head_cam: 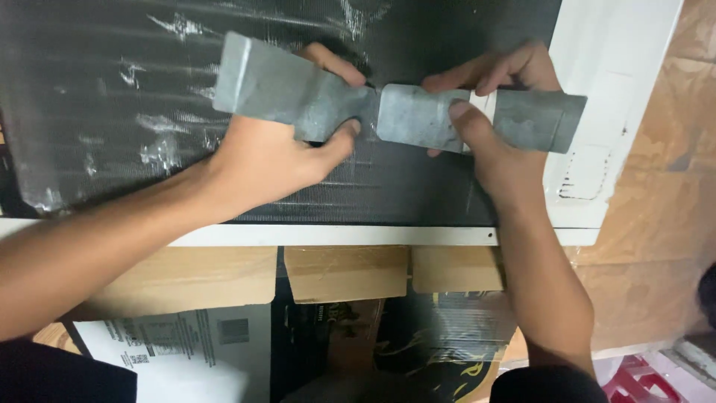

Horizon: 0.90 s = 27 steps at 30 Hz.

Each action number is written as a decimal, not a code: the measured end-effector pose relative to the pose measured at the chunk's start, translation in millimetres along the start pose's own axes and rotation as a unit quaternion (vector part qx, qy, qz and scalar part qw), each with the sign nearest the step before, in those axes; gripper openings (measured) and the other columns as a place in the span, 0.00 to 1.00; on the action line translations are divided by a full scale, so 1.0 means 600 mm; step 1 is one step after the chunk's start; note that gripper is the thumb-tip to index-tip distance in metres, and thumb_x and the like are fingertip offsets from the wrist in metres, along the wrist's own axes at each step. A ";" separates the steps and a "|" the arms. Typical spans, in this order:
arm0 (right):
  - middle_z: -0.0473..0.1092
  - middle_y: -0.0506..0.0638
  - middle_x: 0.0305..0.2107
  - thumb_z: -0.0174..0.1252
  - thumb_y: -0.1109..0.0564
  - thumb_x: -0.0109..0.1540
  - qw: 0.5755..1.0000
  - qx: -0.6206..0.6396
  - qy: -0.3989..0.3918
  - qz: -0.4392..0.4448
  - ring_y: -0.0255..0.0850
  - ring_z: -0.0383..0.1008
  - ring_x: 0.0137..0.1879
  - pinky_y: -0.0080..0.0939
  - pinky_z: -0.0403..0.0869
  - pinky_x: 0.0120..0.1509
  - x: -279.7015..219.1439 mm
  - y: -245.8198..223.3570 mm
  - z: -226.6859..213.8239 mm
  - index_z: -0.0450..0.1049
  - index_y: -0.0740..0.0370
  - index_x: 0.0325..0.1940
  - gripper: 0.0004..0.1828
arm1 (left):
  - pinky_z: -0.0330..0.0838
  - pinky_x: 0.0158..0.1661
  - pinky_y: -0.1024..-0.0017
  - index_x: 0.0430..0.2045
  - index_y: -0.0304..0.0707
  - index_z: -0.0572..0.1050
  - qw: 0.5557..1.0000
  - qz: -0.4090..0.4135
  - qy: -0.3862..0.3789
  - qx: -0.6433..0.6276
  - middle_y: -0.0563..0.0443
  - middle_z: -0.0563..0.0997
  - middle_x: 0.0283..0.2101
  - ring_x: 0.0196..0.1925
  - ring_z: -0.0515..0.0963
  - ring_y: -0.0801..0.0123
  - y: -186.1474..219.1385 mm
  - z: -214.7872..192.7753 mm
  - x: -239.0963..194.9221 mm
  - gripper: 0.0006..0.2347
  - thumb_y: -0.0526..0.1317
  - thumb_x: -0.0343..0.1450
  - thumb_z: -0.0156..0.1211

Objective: The person uses two metal scrapers to remove a white residue from a dark, textured surface. They work with both hands, scraping in various directions to clear the material.

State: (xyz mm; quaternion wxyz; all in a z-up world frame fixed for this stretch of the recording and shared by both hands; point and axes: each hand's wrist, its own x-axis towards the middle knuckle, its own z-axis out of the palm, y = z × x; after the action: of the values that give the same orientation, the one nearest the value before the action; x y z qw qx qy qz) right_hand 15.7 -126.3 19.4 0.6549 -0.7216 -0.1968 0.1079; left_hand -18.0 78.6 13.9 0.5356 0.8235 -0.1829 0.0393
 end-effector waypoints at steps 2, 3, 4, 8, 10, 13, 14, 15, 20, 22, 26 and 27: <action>0.62 0.58 0.33 0.46 0.69 0.55 1.000 -0.010 -0.003 -0.021 0.47 0.69 0.40 0.33 0.72 0.28 0.000 0.008 -0.005 0.49 0.59 0.34 0.14 | 0.61 0.22 0.78 0.31 0.28 0.64 1.000 0.006 -0.001 -0.002 0.48 0.68 0.24 0.20 0.66 0.71 0.002 -0.001 0.002 0.12 0.25 0.59 0.57; 0.62 0.58 0.33 0.46 0.69 0.55 1.000 -0.009 0.000 -0.021 0.47 0.69 0.40 0.33 0.72 0.28 0.001 0.007 -0.004 0.49 0.59 0.34 0.14 | 0.61 0.22 0.78 0.31 0.28 0.64 1.000 0.006 -0.005 -0.001 0.48 0.68 0.24 0.20 0.66 0.71 0.002 0.000 0.003 0.12 0.25 0.59 0.57; 0.62 0.59 0.33 0.45 0.70 0.54 1.000 -0.013 0.005 -0.023 0.46 0.68 0.38 0.32 0.70 0.28 0.002 0.006 -0.003 0.48 0.59 0.33 0.14 | 0.61 0.21 0.78 0.31 0.28 0.64 1.000 0.005 -0.003 0.007 0.48 0.68 0.24 0.19 0.66 0.72 0.002 0.000 0.003 0.11 0.26 0.59 0.57; 0.63 0.60 0.32 0.43 0.71 0.54 0.996 -0.043 -0.019 -0.074 0.46 0.68 0.35 0.31 0.69 0.27 0.015 0.001 -0.003 0.47 0.61 0.32 0.13 | 0.62 0.23 0.78 0.31 0.27 0.64 1.000 0.005 -0.005 0.027 0.47 0.69 0.27 0.21 0.67 0.70 0.002 0.003 0.003 0.11 0.26 0.59 0.57; 0.64 0.59 0.31 0.44 0.71 0.52 0.993 -0.076 -0.011 -0.088 0.44 0.67 0.33 0.30 0.65 0.31 0.014 0.009 -0.005 0.48 0.61 0.31 0.14 | 0.62 0.22 0.78 0.32 0.27 0.64 0.999 0.004 -0.006 0.033 0.47 0.69 0.27 0.21 0.67 0.70 0.003 0.003 0.003 0.12 0.26 0.59 0.57; 0.63 0.57 0.29 0.46 0.72 0.50 0.987 -0.117 -0.008 -0.106 0.45 0.69 0.34 0.30 0.63 0.37 0.014 0.012 -0.008 0.48 0.62 0.29 0.14 | 0.62 0.20 0.79 0.32 0.28 0.64 0.999 0.002 -0.011 0.037 0.48 0.70 0.26 0.19 0.67 0.71 0.001 0.005 0.003 0.12 0.27 0.59 0.58; 0.62 0.57 0.28 0.46 0.73 0.51 0.986 -0.124 -0.011 -0.111 0.47 0.70 0.36 0.32 0.64 0.38 0.014 0.012 -0.009 0.48 0.62 0.28 0.15 | 0.61 0.19 0.79 0.32 0.28 0.64 0.999 0.000 -0.016 0.037 0.48 0.70 0.25 0.18 0.67 0.72 0.000 0.006 0.003 0.12 0.27 0.59 0.58; 0.62 0.57 0.28 0.46 0.73 0.51 0.986 -0.124 -0.011 -0.111 0.47 0.70 0.36 0.32 0.64 0.38 0.015 0.009 -0.006 0.48 0.62 0.28 0.15 | 0.61 0.19 0.79 0.32 0.28 0.64 0.999 0.001 -0.017 0.037 0.48 0.70 0.25 0.18 0.67 0.72 0.001 0.006 0.004 0.12 0.27 0.59 0.58; 0.62 0.58 0.28 0.44 0.74 0.50 0.993 -0.074 -0.018 -0.093 0.45 0.68 0.34 0.33 0.65 0.37 0.015 0.009 -0.003 0.46 0.60 0.29 0.16 | 0.60 0.21 0.79 0.31 0.24 0.64 0.999 0.002 -0.014 0.032 0.44 0.68 0.28 0.20 0.66 0.70 0.007 0.007 0.006 0.11 0.27 0.59 0.57; 0.63 0.57 0.29 0.44 0.74 0.49 0.991 -0.076 -0.019 -0.106 0.43 0.67 0.33 0.31 0.64 0.35 0.016 0.010 -0.003 0.46 0.60 0.28 0.16 | 0.61 0.22 0.78 0.31 0.23 0.64 0.999 0.001 -0.016 0.029 0.44 0.68 0.29 0.22 0.67 0.69 0.008 0.007 0.007 0.11 0.27 0.59 0.56; 0.62 0.57 0.30 0.45 0.74 0.51 0.979 -0.074 -0.047 -0.185 0.42 0.67 0.31 0.31 0.66 0.33 0.023 0.017 -0.013 0.48 0.60 0.30 0.16 | 0.61 0.21 0.78 0.30 0.22 0.65 0.999 -0.007 -0.020 0.028 0.43 0.68 0.29 0.21 0.66 0.69 0.009 0.007 0.007 0.10 0.26 0.59 0.56; 0.62 0.57 0.30 0.45 0.74 0.51 0.978 -0.076 -0.045 -0.187 0.42 0.67 0.31 0.31 0.66 0.33 0.020 0.006 -0.008 0.48 0.60 0.30 0.16 | 0.61 0.21 0.78 0.30 0.22 0.65 0.999 -0.004 -0.020 0.029 0.43 0.68 0.29 0.21 0.66 0.69 0.011 0.007 0.008 0.10 0.26 0.59 0.56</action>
State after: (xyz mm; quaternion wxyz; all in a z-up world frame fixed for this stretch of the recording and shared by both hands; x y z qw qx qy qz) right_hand 29.1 -125.5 17.9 0.5976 -0.7138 -0.3653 0.0006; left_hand -16.5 71.2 19.4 0.5077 0.8400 -0.1896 0.0258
